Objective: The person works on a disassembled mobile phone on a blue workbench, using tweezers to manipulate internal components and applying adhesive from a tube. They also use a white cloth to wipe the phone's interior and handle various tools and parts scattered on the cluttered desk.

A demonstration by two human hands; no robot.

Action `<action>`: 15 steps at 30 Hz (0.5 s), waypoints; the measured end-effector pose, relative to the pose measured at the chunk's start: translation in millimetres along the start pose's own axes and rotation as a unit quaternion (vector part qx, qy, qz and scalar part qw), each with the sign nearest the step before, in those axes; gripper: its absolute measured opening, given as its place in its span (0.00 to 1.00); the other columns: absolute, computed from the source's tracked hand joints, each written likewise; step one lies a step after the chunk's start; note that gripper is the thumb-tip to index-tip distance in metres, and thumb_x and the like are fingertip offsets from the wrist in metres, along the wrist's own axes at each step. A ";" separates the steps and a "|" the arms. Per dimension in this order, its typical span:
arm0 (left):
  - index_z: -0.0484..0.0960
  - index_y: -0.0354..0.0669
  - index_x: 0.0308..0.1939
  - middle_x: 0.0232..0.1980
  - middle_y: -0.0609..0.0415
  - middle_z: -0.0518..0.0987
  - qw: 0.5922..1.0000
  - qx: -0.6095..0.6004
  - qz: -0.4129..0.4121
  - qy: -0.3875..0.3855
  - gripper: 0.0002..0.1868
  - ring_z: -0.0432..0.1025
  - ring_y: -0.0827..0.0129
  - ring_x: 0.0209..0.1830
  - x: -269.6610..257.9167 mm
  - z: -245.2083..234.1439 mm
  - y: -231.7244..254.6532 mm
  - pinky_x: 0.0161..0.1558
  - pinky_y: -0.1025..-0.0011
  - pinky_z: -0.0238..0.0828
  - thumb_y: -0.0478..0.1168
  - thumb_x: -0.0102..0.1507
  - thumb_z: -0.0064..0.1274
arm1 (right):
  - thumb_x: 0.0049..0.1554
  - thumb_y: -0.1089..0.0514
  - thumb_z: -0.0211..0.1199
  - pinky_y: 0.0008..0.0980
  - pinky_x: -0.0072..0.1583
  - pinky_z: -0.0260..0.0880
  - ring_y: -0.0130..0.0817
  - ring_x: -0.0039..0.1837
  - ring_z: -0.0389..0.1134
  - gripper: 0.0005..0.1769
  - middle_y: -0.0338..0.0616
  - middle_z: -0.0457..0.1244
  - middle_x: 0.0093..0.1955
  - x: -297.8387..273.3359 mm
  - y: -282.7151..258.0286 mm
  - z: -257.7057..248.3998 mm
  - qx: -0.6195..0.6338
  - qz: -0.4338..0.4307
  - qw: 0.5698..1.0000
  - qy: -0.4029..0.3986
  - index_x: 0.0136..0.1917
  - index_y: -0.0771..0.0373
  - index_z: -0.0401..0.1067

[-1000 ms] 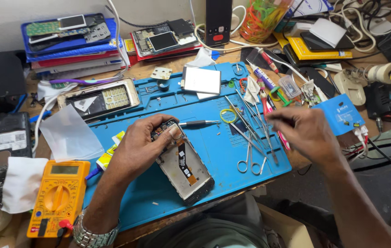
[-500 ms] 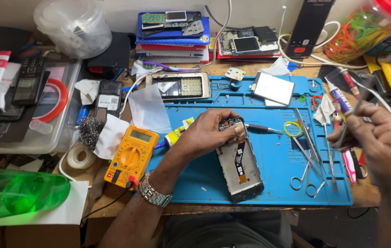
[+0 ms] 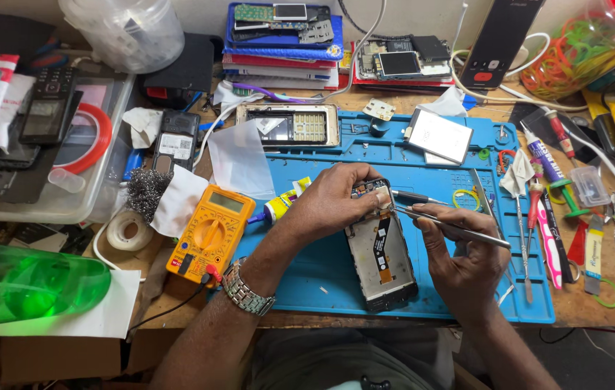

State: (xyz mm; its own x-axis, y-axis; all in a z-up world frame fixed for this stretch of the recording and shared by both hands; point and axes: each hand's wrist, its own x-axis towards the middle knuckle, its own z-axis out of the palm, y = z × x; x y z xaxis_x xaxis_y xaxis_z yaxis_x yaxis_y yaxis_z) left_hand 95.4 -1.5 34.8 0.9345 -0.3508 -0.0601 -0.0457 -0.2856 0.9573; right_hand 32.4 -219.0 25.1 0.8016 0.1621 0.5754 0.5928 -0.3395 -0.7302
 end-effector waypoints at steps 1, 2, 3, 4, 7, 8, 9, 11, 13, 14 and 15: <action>0.85 0.39 0.45 0.35 0.53 0.85 1.000 0.001 0.001 0.000 0.19 0.81 0.71 0.34 0.0 0.1 -0.9 0.37 0.68 0.80 0.51 0.62 0.57 | 0.63 0.70 0.62 0.32 0.59 0.81 0.42 0.61 0.75 0.15 0.60 0.69 0.56 -1.1 1.6 0.1 -0.007 -0.004 1.000 -0.003 0.58 0.66 0.59; 0.85 0.39 0.45 0.35 0.53 0.85 1.000 0.001 0.001 0.000 0.19 0.81 0.71 0.34 0.0 0.5 -1.8 0.37 0.68 0.80 0.51 0.62 0.57 | 0.63 0.70 0.62 0.32 0.59 0.81 0.43 0.61 0.75 0.15 0.60 0.69 0.56 -2.7 3.1 0.0 -0.007 -0.013 1.000 -0.005 0.58 0.66 0.59; 0.85 0.39 0.45 0.36 0.52 0.85 1.000 0.008 0.007 0.004 0.19 0.81 0.70 0.35 0.5 0.6 -2.5 0.38 0.68 0.80 0.51 0.61 0.57 | 0.63 0.70 0.62 0.32 0.59 0.80 0.43 0.61 0.75 0.15 0.60 0.69 0.56 -4.1 4.9 0.0 -0.007 -0.023 1.000 -0.007 0.58 0.66 0.59; 0.85 0.39 0.45 0.37 0.52 0.86 1.000 0.015 0.014 0.007 0.20 0.81 0.70 0.35 1.0 0.8 -3.2 0.38 0.68 0.80 0.52 0.61 0.57 | 0.63 0.70 0.61 0.33 0.59 0.80 0.44 0.61 0.74 0.15 0.60 0.69 0.56 -5.6 6.4 -1.0 -0.007 -0.033 0.999 -0.009 0.58 0.66 0.59; 0.85 0.39 0.46 0.38 0.51 0.86 1.000 0.019 0.019 0.012 0.20 0.82 0.69 0.37 1.0 0.8 -5.3 0.39 0.67 0.80 0.52 0.61 0.58 | 0.61 0.71 0.64 0.31 0.54 0.78 0.41 0.56 0.76 0.16 0.60 0.70 0.53 -11.1 8.9 -5.9 -0.088 -0.066 0.994 -0.004 0.56 0.65 0.58; 0.85 0.39 0.46 0.38 0.51 0.86 1.000 0.017 0.018 0.013 0.20 0.82 0.69 0.37 1.0 0.9 -5.5 0.40 0.67 0.80 0.52 0.61 0.57 | 0.62 0.71 0.64 0.32 0.55 0.79 0.43 0.57 0.76 0.16 0.60 0.70 0.53 -12.6 9.7 -6.9 -0.082 -0.069 0.994 -0.005 0.56 0.65 0.58; 0.85 0.39 0.46 0.39 0.51 0.86 1.000 0.022 0.015 0.013 0.20 0.82 0.69 0.37 1.3 1.0 -5.4 0.40 0.67 0.80 0.52 0.61 0.57 | 0.62 0.71 0.63 0.33 0.56 0.79 0.44 0.57 0.76 0.17 0.61 0.70 0.53 -13.7 10.6 -7.5 -0.076 -0.073 0.994 -0.006 0.57 0.65 0.58; 0.85 0.39 0.47 0.39 0.51 0.86 0.999 0.032 0.008 0.014 0.20 0.82 0.69 0.37 1.7 1.5 -4.9 0.40 0.66 0.80 0.52 0.61 0.56 | 0.62 0.71 0.63 0.33 0.55 0.80 0.44 0.58 0.76 0.17 0.61 0.69 0.53 -16.1 12.2 -7.7 -0.064 -0.076 0.995 -0.003 0.57 0.64 0.57; 0.85 0.39 0.47 0.40 0.50 0.86 0.999 0.032 0.010 0.017 0.21 0.82 0.69 0.38 2.3 1.3 -4.8 0.40 0.67 0.81 0.52 0.60 0.57 | 0.62 0.72 0.62 0.31 0.53 0.80 0.44 0.56 0.76 0.18 0.61 0.69 0.53 -19.4 13.2 -7.6 -0.052 -0.076 0.996 0.004 0.57 0.64 0.56; 0.85 0.39 0.48 0.40 0.50 0.86 0.999 0.031 0.011 0.018 0.21 0.82 0.69 0.38 2.0 1.4 -4.9 0.40 0.67 0.81 0.52 0.60 0.57 | 0.62 0.72 0.62 0.32 0.53 0.80 0.44 0.56 0.76 0.18 0.61 0.69 0.53 -20.8 13.5 -8.0 -0.054 -0.082 0.995 0.004 0.57 0.64 0.56; 0.84 0.39 0.48 0.40 0.50 0.86 0.999 0.033 0.012 0.017 0.21 0.83 0.68 0.38 2.0 1.2 -4.6 0.40 0.67 0.81 0.52 0.60 0.57 | 0.62 0.73 0.62 0.32 0.53 0.80 0.44 0.55 0.76 0.18 0.61 0.69 0.52 -20.9 14.5 -8.2 -0.056 -0.090 0.994 0.006 0.57 0.64 0.56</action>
State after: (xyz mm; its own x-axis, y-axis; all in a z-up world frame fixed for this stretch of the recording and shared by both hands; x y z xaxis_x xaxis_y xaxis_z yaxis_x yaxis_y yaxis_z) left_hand 97.0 -2.0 30.0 0.9441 -0.3286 -0.0264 -0.0904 -0.3351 0.9378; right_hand 23.6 -234.9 5.6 0.6827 0.2191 0.6971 0.7133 -0.4067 -0.5707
